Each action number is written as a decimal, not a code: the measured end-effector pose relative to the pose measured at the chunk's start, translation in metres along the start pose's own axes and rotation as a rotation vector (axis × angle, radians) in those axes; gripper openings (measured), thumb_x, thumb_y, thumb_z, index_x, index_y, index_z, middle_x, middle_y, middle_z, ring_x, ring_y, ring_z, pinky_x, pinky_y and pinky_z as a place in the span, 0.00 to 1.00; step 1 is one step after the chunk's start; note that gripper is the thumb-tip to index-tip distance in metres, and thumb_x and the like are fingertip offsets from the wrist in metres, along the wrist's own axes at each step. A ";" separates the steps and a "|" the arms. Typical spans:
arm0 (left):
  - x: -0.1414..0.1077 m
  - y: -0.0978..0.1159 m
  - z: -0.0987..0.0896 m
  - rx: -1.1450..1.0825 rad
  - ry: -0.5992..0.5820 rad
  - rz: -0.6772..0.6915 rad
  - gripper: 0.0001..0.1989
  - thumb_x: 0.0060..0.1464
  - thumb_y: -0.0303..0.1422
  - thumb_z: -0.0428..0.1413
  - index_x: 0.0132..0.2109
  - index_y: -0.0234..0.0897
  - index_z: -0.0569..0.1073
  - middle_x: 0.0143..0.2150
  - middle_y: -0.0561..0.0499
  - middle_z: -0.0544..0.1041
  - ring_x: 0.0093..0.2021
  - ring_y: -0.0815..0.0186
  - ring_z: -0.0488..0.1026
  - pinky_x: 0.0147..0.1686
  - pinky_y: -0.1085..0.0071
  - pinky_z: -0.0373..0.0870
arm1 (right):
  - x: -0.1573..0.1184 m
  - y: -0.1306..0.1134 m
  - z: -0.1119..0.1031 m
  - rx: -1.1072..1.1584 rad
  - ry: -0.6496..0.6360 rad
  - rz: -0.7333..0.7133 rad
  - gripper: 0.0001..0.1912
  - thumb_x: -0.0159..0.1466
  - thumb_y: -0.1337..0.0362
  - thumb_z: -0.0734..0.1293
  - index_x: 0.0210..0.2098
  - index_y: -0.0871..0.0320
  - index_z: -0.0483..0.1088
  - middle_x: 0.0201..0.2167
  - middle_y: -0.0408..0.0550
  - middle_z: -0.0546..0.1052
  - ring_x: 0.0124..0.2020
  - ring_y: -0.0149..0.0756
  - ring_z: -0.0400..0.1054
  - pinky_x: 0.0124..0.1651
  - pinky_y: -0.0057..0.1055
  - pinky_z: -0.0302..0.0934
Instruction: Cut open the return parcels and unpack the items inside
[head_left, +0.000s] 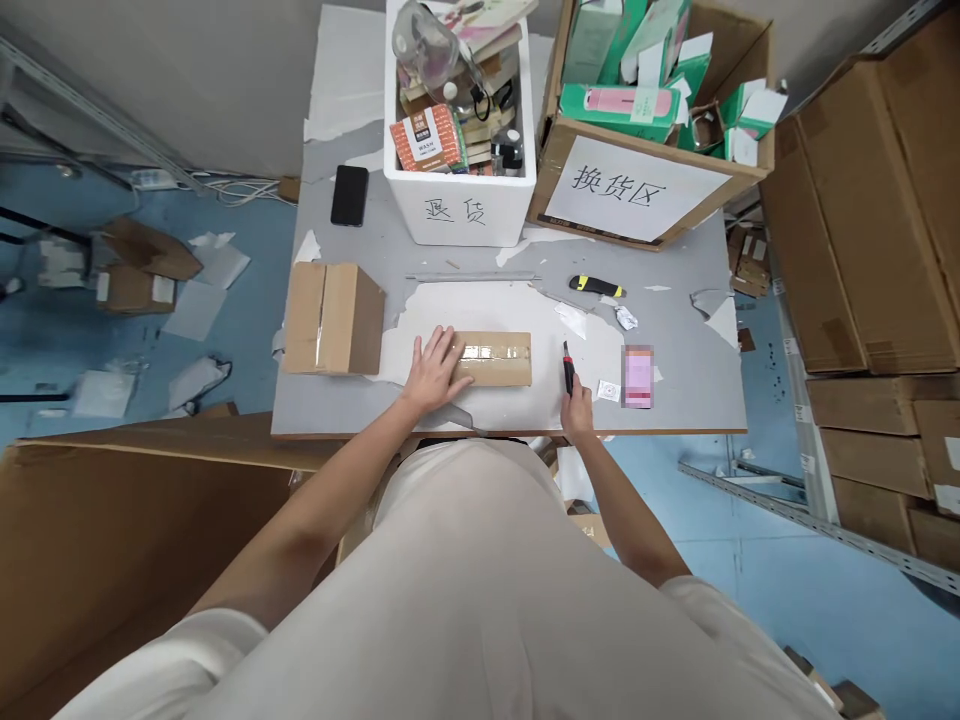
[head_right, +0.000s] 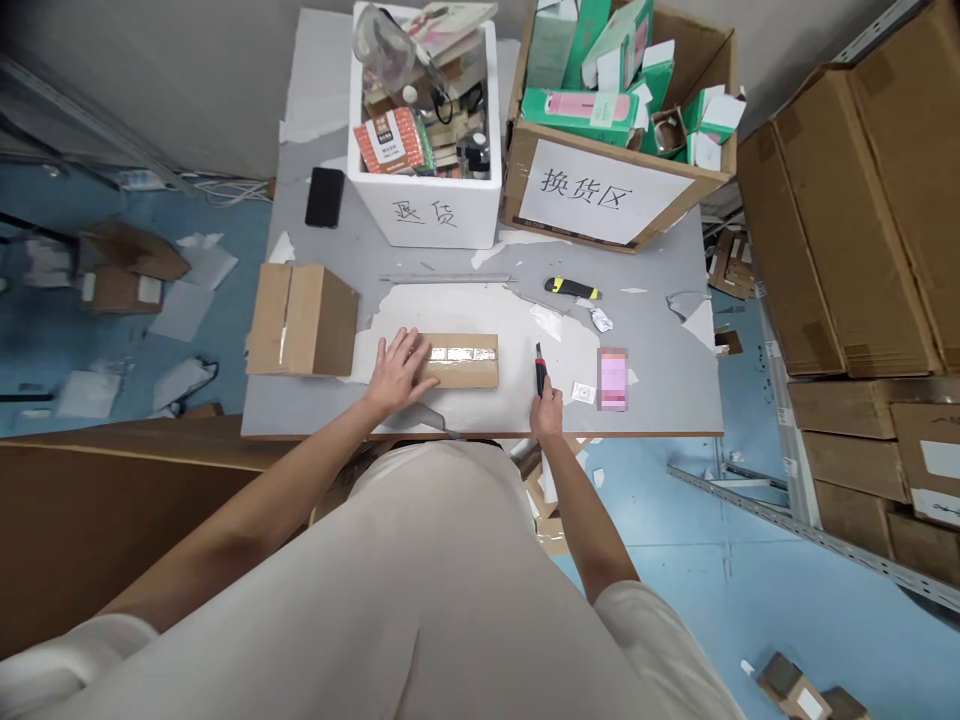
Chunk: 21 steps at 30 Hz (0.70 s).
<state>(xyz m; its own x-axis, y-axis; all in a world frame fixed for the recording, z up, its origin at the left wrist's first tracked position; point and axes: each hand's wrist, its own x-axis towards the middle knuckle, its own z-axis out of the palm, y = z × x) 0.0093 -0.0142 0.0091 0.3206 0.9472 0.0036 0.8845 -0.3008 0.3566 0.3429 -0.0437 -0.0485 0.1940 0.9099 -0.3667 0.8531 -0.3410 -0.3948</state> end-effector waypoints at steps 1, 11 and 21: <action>-0.007 0.005 0.001 -0.002 0.004 0.013 0.33 0.58 0.47 0.51 0.66 0.36 0.60 0.70 0.33 0.54 0.71 0.44 0.46 0.64 0.39 0.40 | 0.002 -0.003 0.014 -0.032 0.007 0.016 0.32 0.66 0.63 0.53 0.68 0.65 0.49 0.53 0.65 0.64 0.53 0.50 0.63 0.56 0.45 0.60; -0.050 0.024 0.021 -0.017 -0.061 0.078 0.29 0.59 0.38 0.49 0.65 0.32 0.62 0.68 0.34 0.59 0.68 0.47 0.54 0.65 0.45 0.49 | -0.003 -0.026 0.027 -0.085 0.200 -0.083 0.33 0.64 0.58 0.57 0.66 0.65 0.52 0.57 0.70 0.59 0.58 0.59 0.55 0.56 0.58 0.53; -0.046 0.016 0.022 -0.078 -0.070 0.101 0.32 0.54 0.34 0.53 0.65 0.34 0.62 0.66 0.36 0.62 0.67 0.47 0.57 0.64 0.45 0.53 | 0.048 -0.151 -0.044 -0.480 -0.140 -0.989 0.27 0.67 0.55 0.60 0.62 0.60 0.60 0.59 0.63 0.66 0.58 0.52 0.60 0.57 0.45 0.53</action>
<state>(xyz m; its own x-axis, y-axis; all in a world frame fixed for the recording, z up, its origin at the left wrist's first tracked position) 0.0163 -0.0653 -0.0062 0.4321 0.9016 -0.0206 0.8181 -0.3823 0.4295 0.2449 0.0613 0.0304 -0.7069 0.6856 -0.1738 0.7068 0.6756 -0.2095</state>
